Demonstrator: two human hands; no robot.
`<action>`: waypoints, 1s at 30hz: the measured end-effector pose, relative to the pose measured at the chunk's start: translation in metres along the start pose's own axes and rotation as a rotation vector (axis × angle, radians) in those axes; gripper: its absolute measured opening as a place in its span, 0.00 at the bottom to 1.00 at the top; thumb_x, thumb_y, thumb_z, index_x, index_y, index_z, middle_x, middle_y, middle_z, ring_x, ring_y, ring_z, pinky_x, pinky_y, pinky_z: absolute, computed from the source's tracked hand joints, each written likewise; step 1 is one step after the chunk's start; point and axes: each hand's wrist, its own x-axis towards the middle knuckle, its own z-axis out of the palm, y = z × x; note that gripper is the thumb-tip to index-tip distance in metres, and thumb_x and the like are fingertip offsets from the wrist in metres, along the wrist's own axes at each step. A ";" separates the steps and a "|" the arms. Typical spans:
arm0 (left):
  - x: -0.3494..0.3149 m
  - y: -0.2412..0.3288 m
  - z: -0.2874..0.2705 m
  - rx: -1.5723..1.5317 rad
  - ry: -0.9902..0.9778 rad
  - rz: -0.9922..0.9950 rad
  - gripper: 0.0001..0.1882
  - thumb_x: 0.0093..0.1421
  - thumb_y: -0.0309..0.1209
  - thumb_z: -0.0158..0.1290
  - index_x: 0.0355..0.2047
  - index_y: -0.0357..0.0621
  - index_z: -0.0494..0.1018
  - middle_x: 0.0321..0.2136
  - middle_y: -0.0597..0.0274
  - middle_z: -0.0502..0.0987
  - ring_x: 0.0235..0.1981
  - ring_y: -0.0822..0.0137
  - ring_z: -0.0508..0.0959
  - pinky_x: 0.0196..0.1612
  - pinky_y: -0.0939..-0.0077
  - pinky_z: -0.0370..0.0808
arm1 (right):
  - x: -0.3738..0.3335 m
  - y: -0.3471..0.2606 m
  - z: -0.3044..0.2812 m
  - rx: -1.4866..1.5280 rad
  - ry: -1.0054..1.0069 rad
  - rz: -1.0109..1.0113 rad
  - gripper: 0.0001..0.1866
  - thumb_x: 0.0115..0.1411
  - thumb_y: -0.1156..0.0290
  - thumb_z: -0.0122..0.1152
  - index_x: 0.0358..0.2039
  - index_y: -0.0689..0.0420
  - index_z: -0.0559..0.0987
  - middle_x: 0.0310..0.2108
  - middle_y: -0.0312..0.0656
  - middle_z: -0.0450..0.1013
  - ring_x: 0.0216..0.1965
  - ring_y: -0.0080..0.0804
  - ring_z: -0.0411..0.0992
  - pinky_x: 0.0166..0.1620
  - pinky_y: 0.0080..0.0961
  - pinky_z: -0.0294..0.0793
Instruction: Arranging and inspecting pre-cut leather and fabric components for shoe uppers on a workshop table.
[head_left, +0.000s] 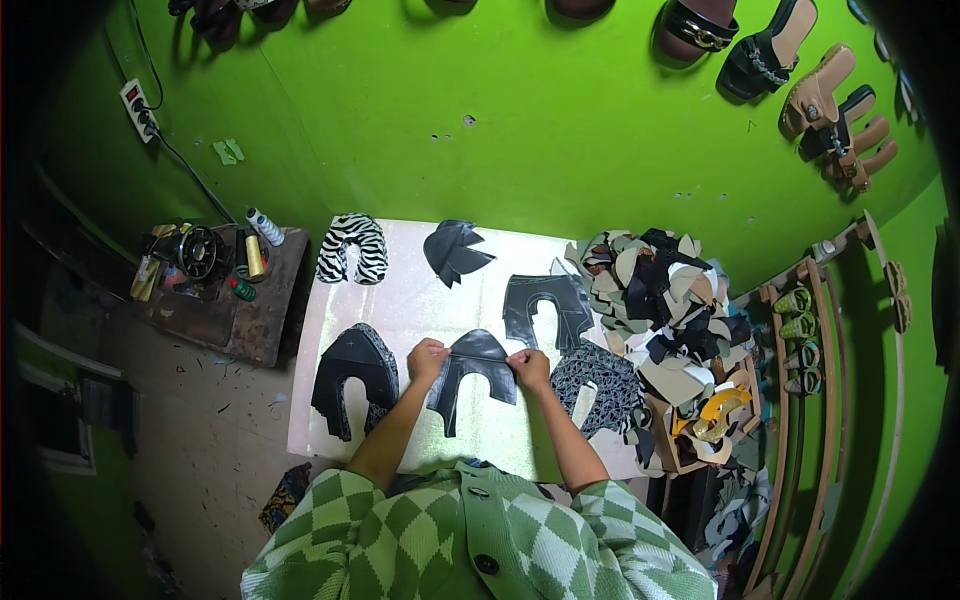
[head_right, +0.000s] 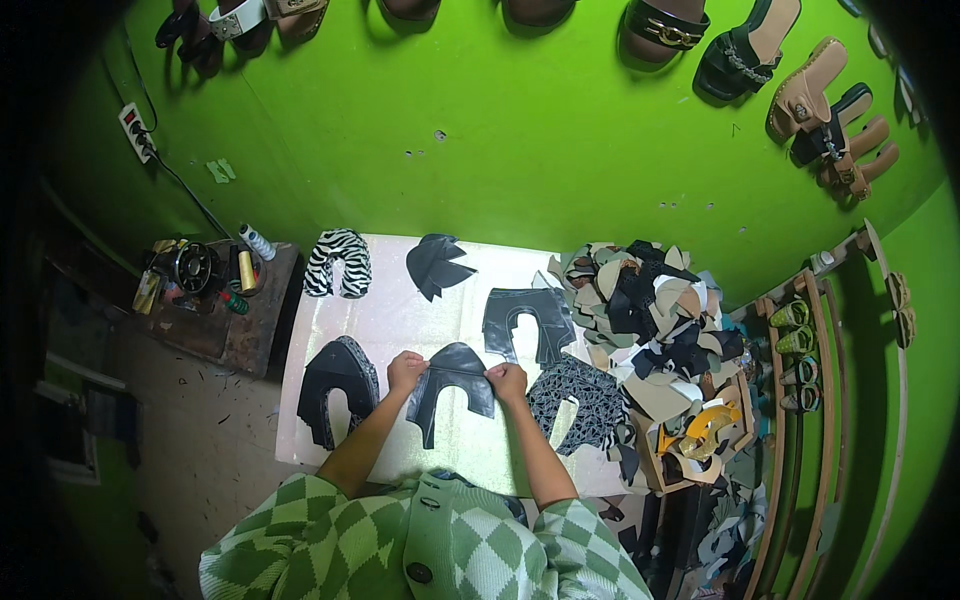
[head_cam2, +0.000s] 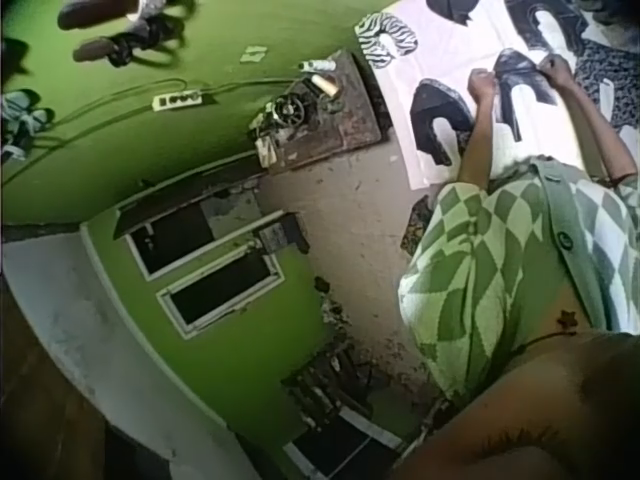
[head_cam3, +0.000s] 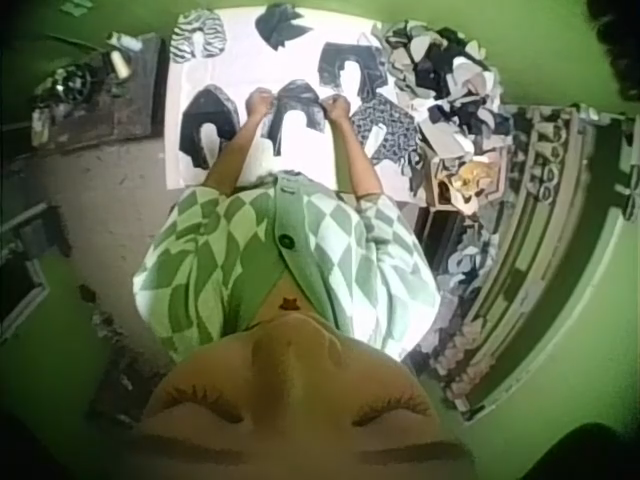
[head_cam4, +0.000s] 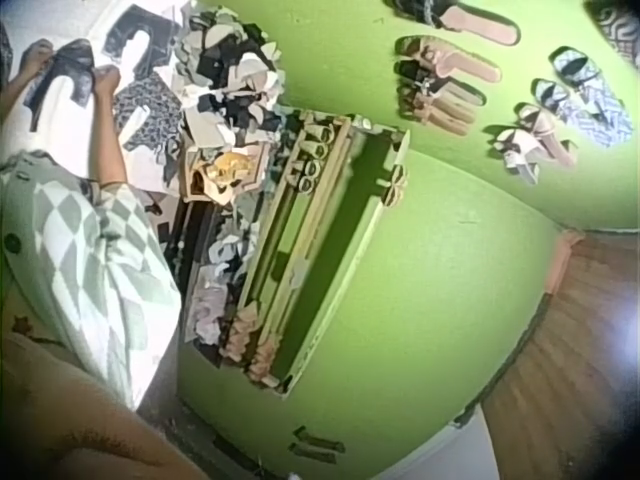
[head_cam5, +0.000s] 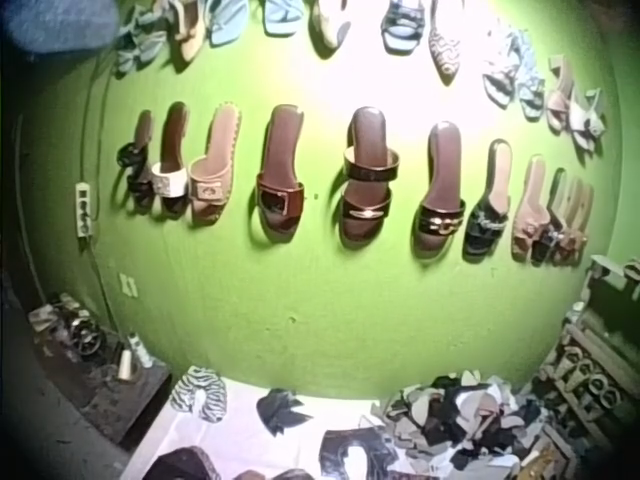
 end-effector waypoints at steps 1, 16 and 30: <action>-0.001 0.001 -0.001 -0.002 0.005 -0.005 0.11 0.43 0.32 0.61 0.26 0.43 0.73 0.25 0.60 0.78 0.28 0.67 0.77 0.32 0.76 0.72 | -0.001 -0.001 0.001 -0.026 0.002 -0.010 0.08 0.40 0.69 0.67 0.19 0.59 0.79 0.17 0.39 0.73 0.19 0.25 0.70 0.27 0.21 0.68; -0.033 0.038 -0.009 0.416 0.228 0.429 0.07 0.47 0.27 0.54 0.28 0.46 0.71 0.29 0.61 0.73 0.35 0.60 0.73 0.34 0.69 0.70 | -0.014 -0.036 0.012 -0.251 0.102 0.016 0.02 0.40 0.76 0.57 0.18 0.61 0.75 0.20 0.48 0.71 0.23 0.43 0.71 0.31 0.30 0.69; -0.055 0.015 0.001 0.738 0.111 0.981 0.20 0.46 0.27 0.51 0.43 0.44 0.70 0.35 0.59 0.71 0.42 0.62 0.70 0.46 0.70 0.66 | -0.047 -0.019 0.026 -0.632 0.009 -0.751 0.21 0.47 0.79 0.48 0.45 0.67 0.69 0.38 0.47 0.65 0.41 0.39 0.64 0.45 0.27 0.66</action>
